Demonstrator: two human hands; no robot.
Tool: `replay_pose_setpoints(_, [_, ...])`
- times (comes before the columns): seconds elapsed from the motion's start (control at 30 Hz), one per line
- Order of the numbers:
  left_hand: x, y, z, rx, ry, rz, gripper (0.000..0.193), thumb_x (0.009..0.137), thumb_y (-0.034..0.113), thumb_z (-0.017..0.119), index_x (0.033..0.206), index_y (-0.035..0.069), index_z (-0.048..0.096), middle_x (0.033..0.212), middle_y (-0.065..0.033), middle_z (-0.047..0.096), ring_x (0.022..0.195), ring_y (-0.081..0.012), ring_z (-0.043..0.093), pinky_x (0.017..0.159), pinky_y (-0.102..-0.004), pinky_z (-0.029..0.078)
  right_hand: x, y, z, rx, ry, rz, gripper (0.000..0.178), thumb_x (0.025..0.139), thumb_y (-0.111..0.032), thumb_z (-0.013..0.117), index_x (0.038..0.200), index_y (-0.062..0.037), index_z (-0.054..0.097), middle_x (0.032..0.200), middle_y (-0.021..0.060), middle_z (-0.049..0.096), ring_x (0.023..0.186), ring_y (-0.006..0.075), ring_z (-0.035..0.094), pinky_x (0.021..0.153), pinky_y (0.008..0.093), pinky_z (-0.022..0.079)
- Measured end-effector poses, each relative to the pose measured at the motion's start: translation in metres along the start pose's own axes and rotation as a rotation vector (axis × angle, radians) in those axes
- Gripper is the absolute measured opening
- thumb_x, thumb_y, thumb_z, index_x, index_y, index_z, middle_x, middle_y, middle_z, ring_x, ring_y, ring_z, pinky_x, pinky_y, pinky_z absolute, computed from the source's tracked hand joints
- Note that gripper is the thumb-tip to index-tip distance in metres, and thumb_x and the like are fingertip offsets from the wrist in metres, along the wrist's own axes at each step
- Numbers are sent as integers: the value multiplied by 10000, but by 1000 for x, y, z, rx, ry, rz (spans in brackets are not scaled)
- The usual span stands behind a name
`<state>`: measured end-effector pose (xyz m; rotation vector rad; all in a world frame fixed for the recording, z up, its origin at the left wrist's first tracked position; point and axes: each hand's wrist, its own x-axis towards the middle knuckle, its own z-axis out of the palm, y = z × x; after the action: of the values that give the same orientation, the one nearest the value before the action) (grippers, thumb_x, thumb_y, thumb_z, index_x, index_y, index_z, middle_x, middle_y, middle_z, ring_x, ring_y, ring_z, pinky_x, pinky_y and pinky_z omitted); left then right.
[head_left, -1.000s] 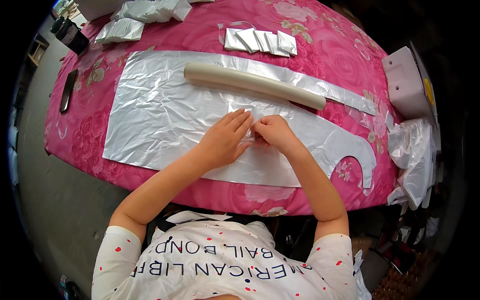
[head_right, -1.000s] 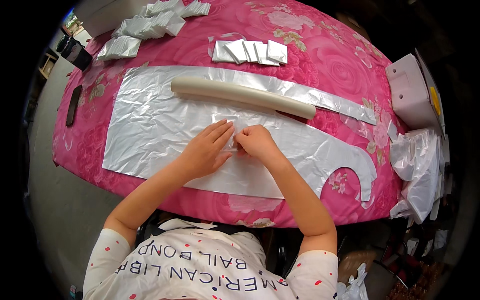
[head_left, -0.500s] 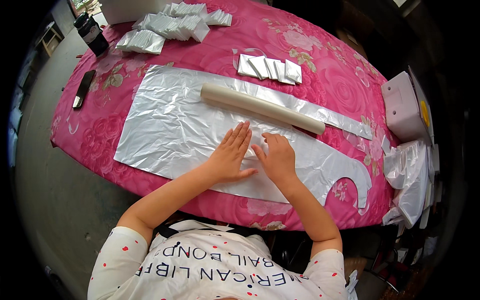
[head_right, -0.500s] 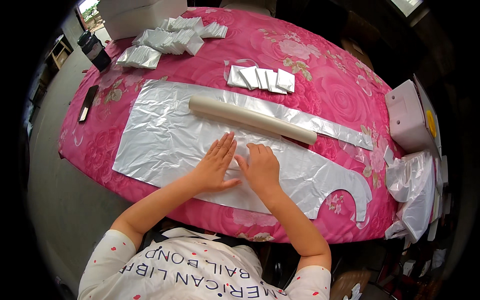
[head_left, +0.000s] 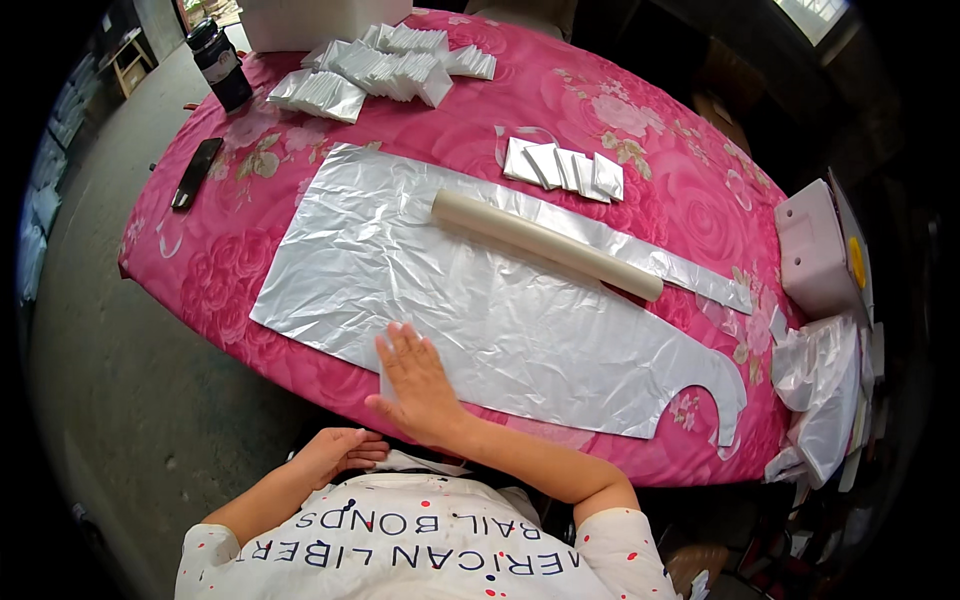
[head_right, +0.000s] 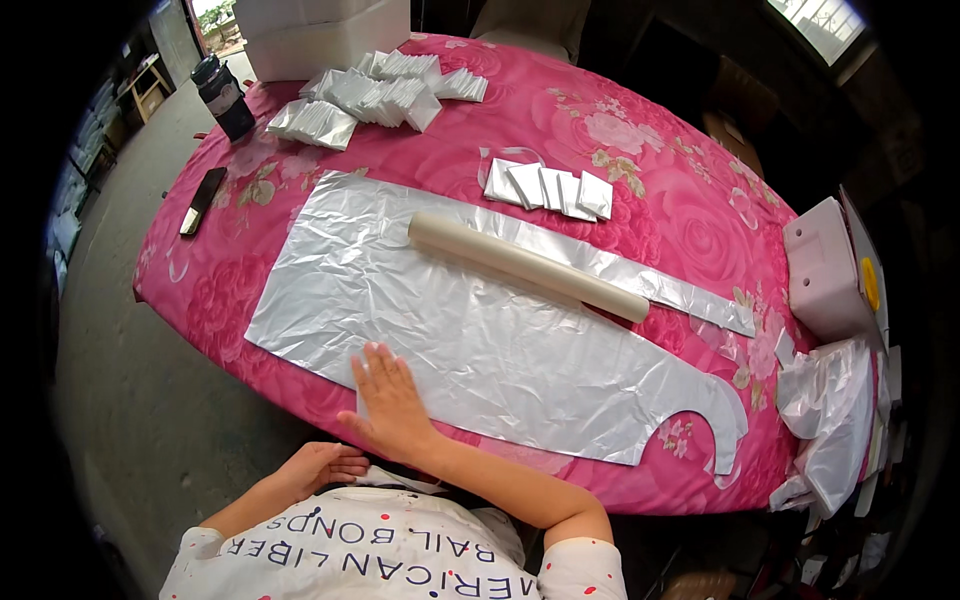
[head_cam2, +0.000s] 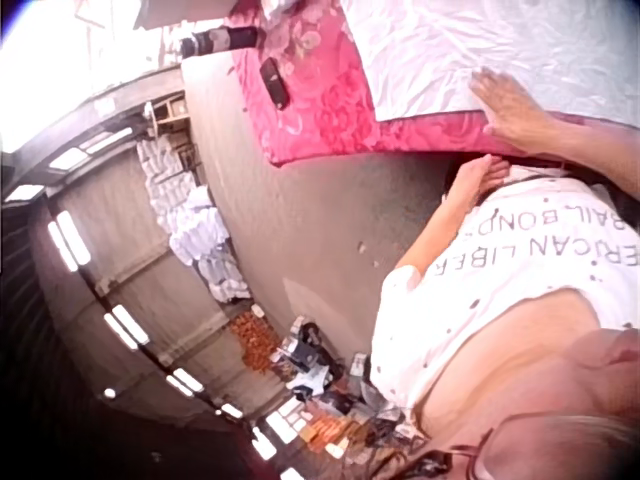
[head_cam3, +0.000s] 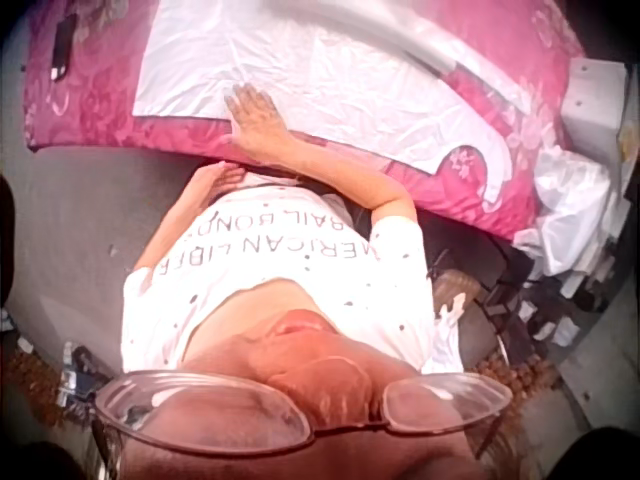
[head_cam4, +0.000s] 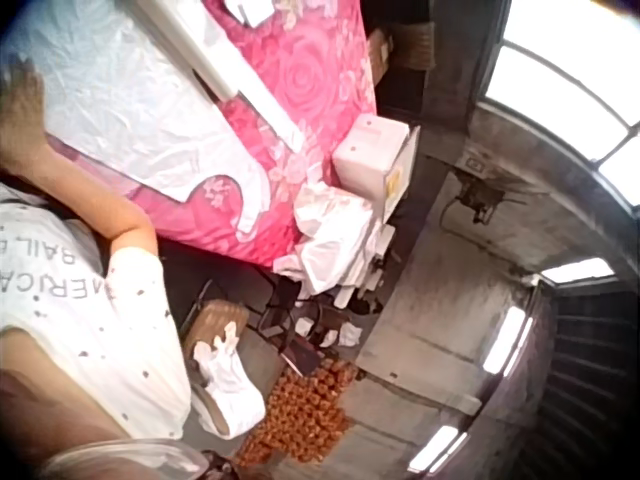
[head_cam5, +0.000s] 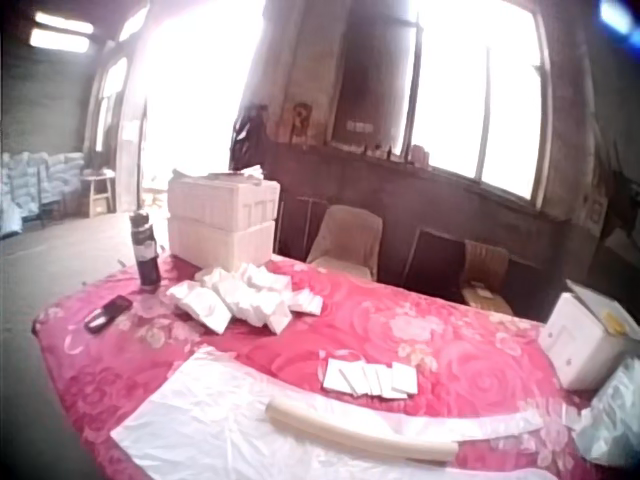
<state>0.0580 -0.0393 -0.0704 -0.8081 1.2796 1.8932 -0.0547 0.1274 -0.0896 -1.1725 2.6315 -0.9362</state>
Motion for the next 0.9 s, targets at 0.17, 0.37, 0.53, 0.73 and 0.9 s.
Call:
replay_pose_setpoints(0.17, [0, -17, -2, -82, 54, 61, 227, 878, 130, 562, 1010, -50, 604, 940, -106, 652, 812, -218, 650, 707, -307, 519, -15, -39, 21, 273, -209, -174, 766, 889, -555, 368, 1439, -64, 159, 1481, 214, 118, 1380, 372, 71, 1093, 502, 47])
replay_pose_setpoints(0.37, [-22, 53, 33, 1128, 86, 411, 164, 807, 132, 637, 914, 10, 661, 754, -101, 662, 662, -239, 638, 605, -290, 494, -8, -21, -46, -95, -298, -394, 276, 823, -275, 561, 989, -55, 572, 1413, 203, 301, 1378, 340, 137, 1094, 511, -16])
replay_pose_setpoints(0.53, [-6, 70, 44, 1114, 259, 946, 241, 723, 101, 690, 959, 58, 665, 821, -138, 657, 684, -262, 625, 599, -335, 495, 2, 21, -95, -12, -146, -407, 82, 777, -114, 609, 818, -70, 554, 1068, 77, 568, 1205, 271, 423, 1045, 523, 240])
replay_pose_setpoints(0.73, [-4, 83, 51, 1106, 277, 986, 350, 727, 112, 699, 1057, 31, 615, 971, -146, 650, 840, -285, 629, 720, -331, 506, 41, 142, -179, 407, 489, 248, 129, 870, -139, 582, 902, -19, 618, 806, 54, 604, 754, 169, 558, 703, 282, 442])
replay_pose_setpoints(0.9, [9, 83, 57, 955, 85, 866, 345, 750, 153, 692, 1065, 38, 613, 1006, -148, 641, 854, -275, 623, 702, -325, 508, 70, 300, -230, 330, 819, 579, 248, 861, -201, 571, 936, 31, 614, 776, 82, 633, 696, 164, 572, 666, 295, 452])
